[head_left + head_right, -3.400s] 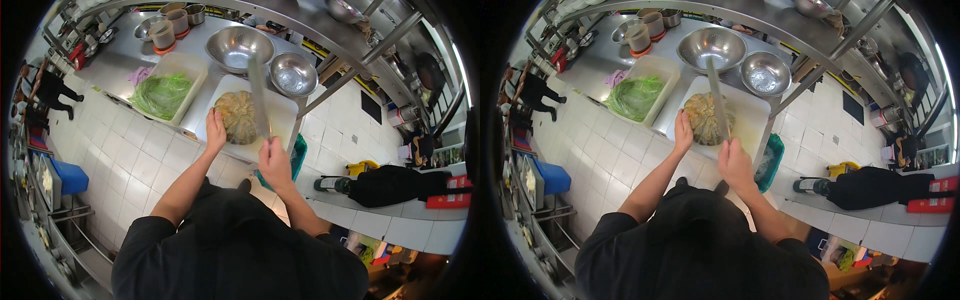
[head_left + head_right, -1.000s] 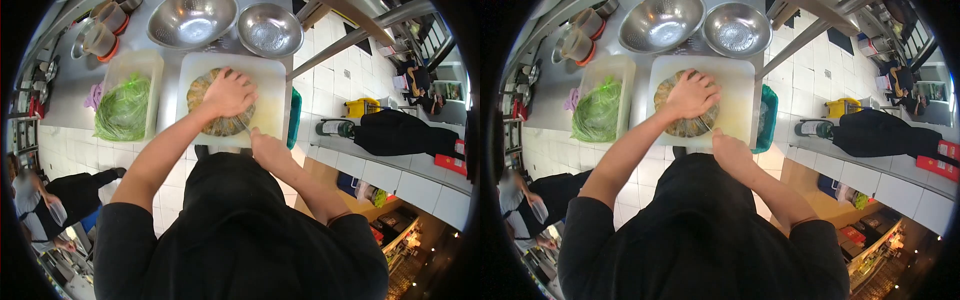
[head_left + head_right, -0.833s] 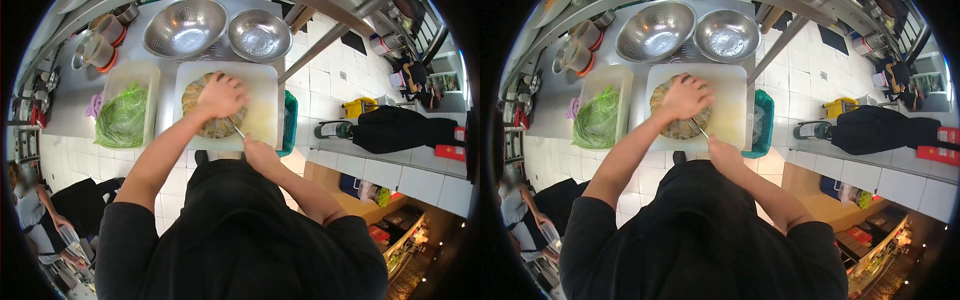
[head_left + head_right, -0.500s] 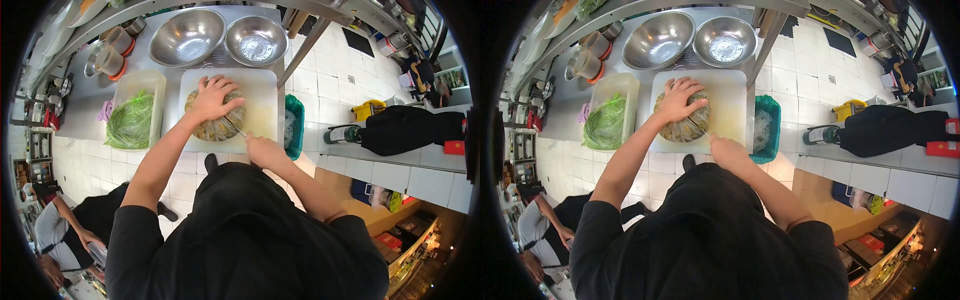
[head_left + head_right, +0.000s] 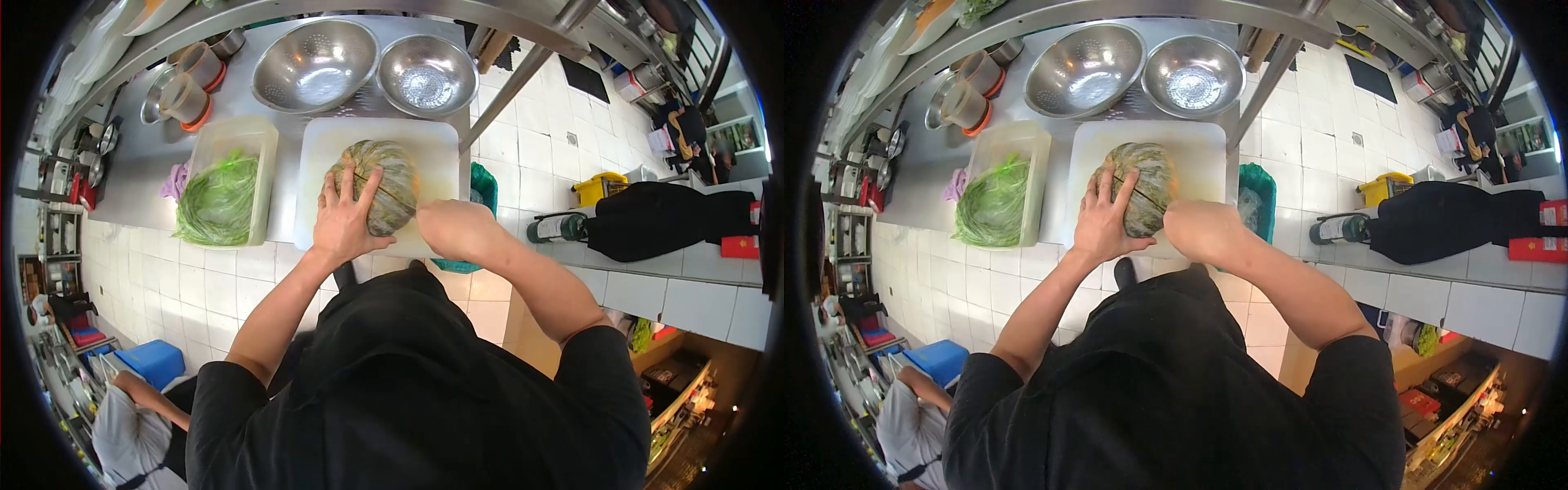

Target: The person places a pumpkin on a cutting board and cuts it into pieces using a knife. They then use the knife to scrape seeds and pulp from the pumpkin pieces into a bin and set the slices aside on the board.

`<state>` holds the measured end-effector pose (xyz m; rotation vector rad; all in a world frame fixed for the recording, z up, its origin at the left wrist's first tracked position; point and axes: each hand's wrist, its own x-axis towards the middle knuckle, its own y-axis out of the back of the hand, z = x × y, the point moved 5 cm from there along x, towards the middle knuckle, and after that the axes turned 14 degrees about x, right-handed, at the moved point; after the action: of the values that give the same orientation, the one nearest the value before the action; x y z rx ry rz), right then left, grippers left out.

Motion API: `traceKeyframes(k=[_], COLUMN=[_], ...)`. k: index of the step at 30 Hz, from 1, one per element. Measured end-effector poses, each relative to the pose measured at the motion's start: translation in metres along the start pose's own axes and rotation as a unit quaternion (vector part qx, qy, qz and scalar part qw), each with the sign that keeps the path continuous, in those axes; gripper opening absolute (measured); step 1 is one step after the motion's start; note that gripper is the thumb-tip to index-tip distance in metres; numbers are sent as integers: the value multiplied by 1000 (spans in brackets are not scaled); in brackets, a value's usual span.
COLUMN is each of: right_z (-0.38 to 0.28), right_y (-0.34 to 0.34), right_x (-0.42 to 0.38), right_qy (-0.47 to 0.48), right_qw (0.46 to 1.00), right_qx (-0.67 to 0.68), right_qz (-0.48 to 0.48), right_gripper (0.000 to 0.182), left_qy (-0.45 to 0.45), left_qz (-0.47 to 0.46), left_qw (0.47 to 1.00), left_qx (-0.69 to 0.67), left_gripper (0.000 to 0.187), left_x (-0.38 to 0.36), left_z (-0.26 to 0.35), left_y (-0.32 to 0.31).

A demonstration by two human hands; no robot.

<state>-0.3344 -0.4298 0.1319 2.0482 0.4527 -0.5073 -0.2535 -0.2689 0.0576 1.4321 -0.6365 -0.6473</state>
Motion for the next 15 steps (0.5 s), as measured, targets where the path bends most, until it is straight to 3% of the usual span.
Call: traceKeyframes(k=[3,5,10,13,15], right_z=[-4,-10,-16,-20,-18], right_y=[5,16,26,30,29], right_x=[1,-1,9,2,-1], right_qy=[-16,-23,-26,-46,-19], right_qw=[1000,1000,999,999,998], right_qx=[19,17,1,3,17], right_qz=[-3,-3,-31,-17,49], right_gripper=[17,19,24,25,26], left_qy=[3,34,5,11,13], left_qz=[-15,10,27,37,43], left_qw=[1000,997,996,992,989], left_qx=[11,-63,-90,-122,-139], left_gripper=[135,134,133,134,135], left_x=[5,8,18,19,19], left_z=[-8,-24,-36,-41,-47], left_y=[0,-1,10,13,14])
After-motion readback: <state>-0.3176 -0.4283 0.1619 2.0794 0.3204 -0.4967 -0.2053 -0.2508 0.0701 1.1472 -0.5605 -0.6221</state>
